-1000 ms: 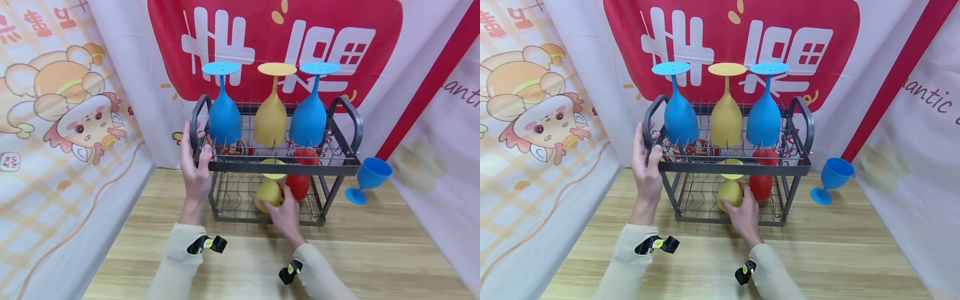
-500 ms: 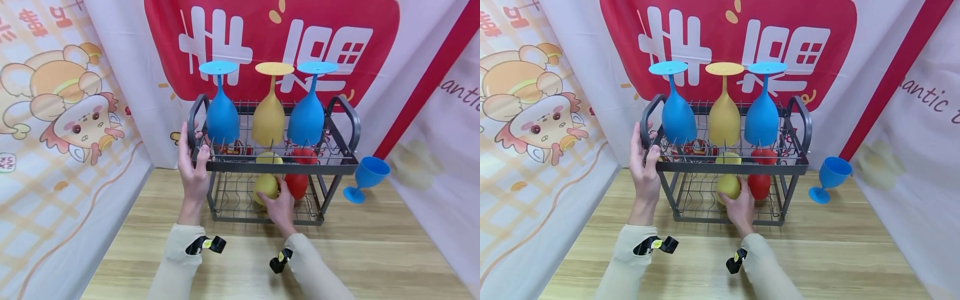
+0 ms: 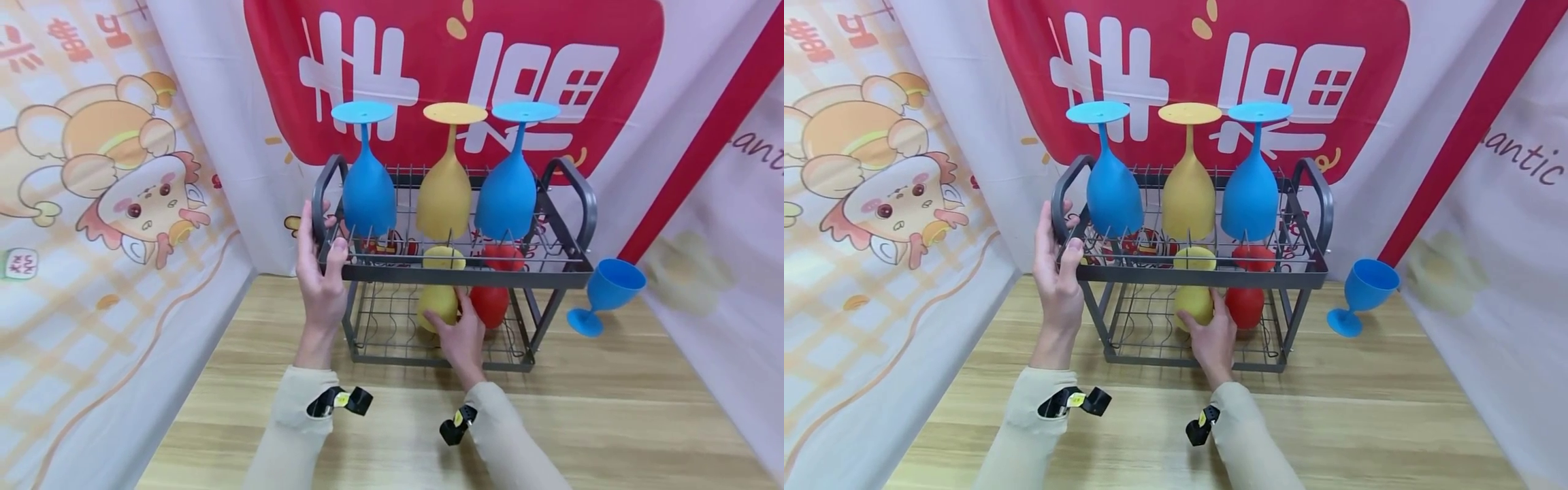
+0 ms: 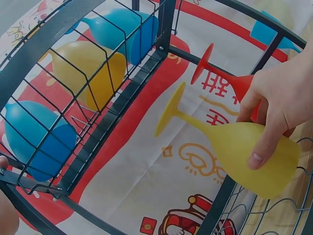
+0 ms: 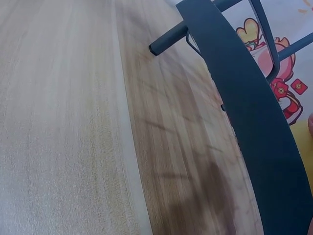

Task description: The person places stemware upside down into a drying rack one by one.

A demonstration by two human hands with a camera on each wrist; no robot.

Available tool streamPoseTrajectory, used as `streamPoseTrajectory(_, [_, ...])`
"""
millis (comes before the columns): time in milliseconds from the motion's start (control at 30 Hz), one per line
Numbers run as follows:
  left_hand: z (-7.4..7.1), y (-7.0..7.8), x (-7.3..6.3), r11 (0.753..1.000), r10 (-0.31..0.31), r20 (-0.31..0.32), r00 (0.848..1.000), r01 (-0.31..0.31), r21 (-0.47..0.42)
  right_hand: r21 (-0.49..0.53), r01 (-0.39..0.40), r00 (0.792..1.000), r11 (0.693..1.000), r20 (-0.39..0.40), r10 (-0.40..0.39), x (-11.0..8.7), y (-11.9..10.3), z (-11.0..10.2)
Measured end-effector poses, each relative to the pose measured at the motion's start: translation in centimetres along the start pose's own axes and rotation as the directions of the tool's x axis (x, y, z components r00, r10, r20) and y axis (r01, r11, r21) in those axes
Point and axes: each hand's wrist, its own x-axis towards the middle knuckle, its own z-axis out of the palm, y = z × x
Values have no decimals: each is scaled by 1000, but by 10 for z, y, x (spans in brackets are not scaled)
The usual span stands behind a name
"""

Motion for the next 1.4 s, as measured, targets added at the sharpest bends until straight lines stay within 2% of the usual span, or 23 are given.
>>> streamPoseTrajectory(333, [0, -2, -1, 1000, 16, -13, 1000, -16, -12, -15, 11, 1000, 1000, 0, -11, 2, 2, 0])
streamPoseTrajectory(500, [3, -3, 0, 999, 10, -10, 1000, -10, -32, -33, -13, 1000, 999, -16, 13, 2, 4, -1])
streamPoseTrajectory(733, [7, -3, -1, 999, 14, -11, 1000, -14, -40, -50, -29, 993, 998, -115, 23, -3, 6, -7])
streamPoseTrajectory(833, [8, -4, -1, 1000, 15, -13, 1000, -16, -26, -18, -13, 990, 1000, -140, 11, -7, 8, -13])
streamPoseTrajectory(933, [8, -4, -1, 1000, 15, -12, 1000, -15, -23, 36, -5, 993, 999, -121, 9, -14, 10, -21])
streamPoseTrajectory(1067, [7, -3, 0, 1000, 8, -13, 1000, -9, -26, 127, -19, 999, 992, -40, 24, -26, 12, -36])
streamPoseTrajectory(1200, [5, -1, 1, 1000, 9, -21, 1000, -9, -27, 201, -1, 999, 980, 32, -5, -41, 13, -53])
streamPoseTrajectory(1300, [5, -1, 1, 1000, 14, -27, 1000, -15, -25, 222, 50, 997, 974, 41, -61, -53, 17, -69])
streamPoseTrajectory(1400, [6, -2, 1, 1000, 14, -30, 999, -14, -20, 177, 112, 993, 978, 10, -116, -64, 26, -91])
